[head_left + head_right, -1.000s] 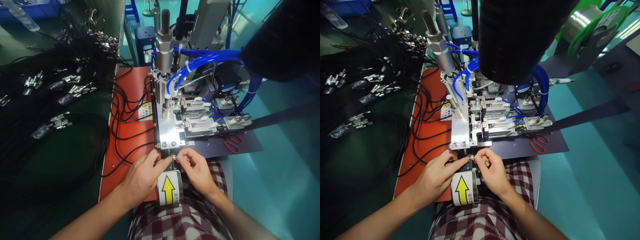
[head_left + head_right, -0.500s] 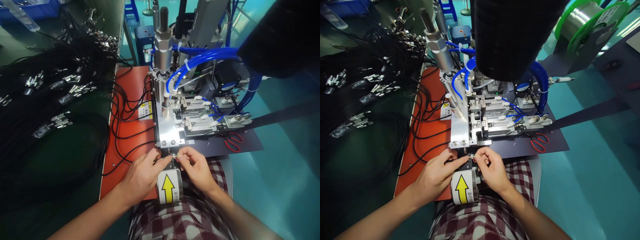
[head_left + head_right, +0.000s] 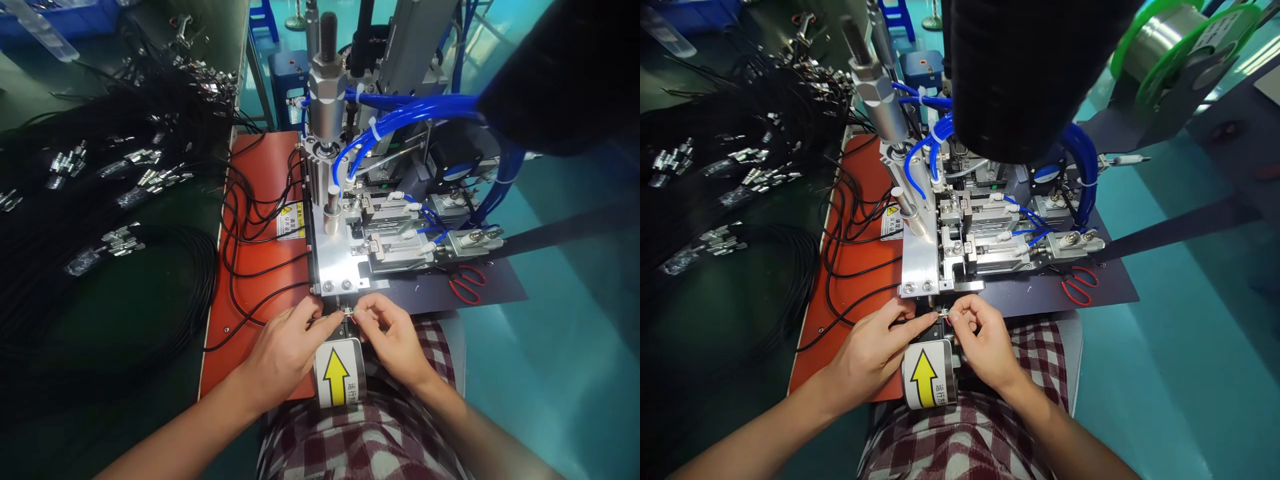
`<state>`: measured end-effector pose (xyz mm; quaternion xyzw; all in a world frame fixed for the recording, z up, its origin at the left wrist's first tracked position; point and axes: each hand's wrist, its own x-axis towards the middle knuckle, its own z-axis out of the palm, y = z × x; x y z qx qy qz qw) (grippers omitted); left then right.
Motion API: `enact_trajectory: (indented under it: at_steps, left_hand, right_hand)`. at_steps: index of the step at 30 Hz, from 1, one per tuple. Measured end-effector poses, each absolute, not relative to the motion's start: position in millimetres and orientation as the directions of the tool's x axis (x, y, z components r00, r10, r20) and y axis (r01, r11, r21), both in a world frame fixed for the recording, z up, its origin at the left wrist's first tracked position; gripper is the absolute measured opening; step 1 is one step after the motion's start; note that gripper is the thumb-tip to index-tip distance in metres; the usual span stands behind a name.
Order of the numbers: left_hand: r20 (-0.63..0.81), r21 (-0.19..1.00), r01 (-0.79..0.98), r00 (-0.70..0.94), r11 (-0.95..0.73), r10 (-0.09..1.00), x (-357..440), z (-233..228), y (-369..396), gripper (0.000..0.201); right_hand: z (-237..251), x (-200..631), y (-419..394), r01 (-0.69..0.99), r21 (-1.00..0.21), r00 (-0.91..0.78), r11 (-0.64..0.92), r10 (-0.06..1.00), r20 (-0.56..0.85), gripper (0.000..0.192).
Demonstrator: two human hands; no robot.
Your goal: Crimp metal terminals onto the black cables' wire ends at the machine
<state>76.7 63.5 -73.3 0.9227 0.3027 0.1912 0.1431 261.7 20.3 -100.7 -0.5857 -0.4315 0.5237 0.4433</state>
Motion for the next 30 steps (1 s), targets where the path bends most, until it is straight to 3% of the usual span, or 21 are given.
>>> enact_trajectory:
  at_steps: [5, 9, 15, 20, 26, 30]
  left_hand:
    - [0.262, 0.370, 0.508, 0.746, -0.778, 0.612, 77, -72, 63, 0.038]
    - [0.261, 0.372, 0.508, 0.746, -0.777, 0.612, 77, -73, 64, 0.037]
    - [0.273, 0.367, 0.499, 0.749, -0.785, 0.604, 78, -72, 64, 0.035]
    - [0.246, 0.359, 0.512, 0.754, -0.780, 0.608, 79, -69, 63, 0.037]
    - [0.224, 0.320, 0.531, 0.762, -0.785, 0.607, 80, -69, 63, 0.036]
    - [0.218, 0.308, 0.538, 0.763, -0.785, 0.609, 79, -69, 63, 0.035]
  right_hand:
    - [-94, 258, 20, 0.028, -0.953, 0.089, -0.302, 0.950, -0.298, 0.018]
    - [-95, 255, 18, 0.139, -0.959, 0.170, -0.247, 0.960, -0.223, 0.017]
    - [-94, 257, 19, -0.107, -0.902, 0.041, -0.419, 0.904, -0.425, 0.022]
    - [-86, 258, 20, 0.156, -0.933, 0.150, -0.325, 0.941, -0.303, 0.015]
    - [-79, 261, 23, 0.096, -0.909, 0.045, -0.405, 0.914, -0.403, 0.016]
    - [-80, 261, 24, 0.228, -0.922, 0.144, -0.314, 0.947, -0.287, 0.013]
